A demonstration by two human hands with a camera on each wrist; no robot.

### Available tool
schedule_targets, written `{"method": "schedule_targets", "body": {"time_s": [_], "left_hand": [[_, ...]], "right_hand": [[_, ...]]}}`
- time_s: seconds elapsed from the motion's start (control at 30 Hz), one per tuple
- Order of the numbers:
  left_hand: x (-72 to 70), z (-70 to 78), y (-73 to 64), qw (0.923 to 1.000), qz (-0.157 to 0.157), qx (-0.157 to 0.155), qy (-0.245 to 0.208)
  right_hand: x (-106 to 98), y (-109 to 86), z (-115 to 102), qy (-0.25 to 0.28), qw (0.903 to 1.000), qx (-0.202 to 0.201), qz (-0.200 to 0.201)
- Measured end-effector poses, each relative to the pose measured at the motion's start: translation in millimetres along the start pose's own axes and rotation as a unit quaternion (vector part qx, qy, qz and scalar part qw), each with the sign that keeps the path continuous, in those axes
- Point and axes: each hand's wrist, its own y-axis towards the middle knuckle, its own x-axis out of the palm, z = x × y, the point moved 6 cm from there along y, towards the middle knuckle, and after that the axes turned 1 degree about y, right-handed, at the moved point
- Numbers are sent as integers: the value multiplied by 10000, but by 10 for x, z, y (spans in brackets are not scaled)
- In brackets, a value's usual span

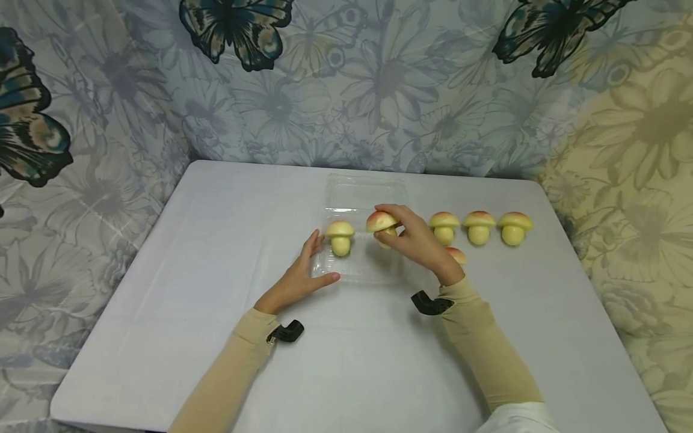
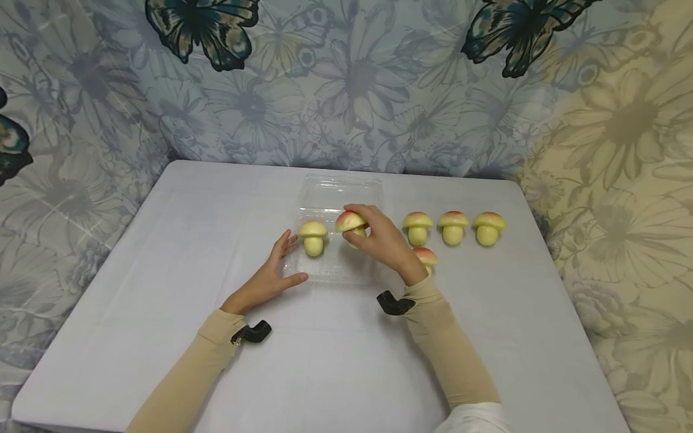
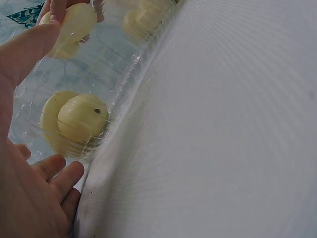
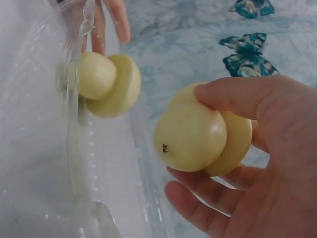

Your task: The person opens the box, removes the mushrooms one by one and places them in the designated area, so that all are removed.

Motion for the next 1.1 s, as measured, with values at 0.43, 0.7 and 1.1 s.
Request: {"method": "schedule_targets", "body": {"time_s": [0.43,0.7,1.1], "left_hand": [[9,10,-10,10000,-57,9,6],[0,15,-8,10000,-40,-16,24],[1,9,-3,10000,-51,22,-30]], "right_hand": [[-175,-50,-94,-121,9999,106,-22],[-309,-99,-96,-148,9997,182,-22],[-444,-163,-71,-470,9985,270,38]]}}
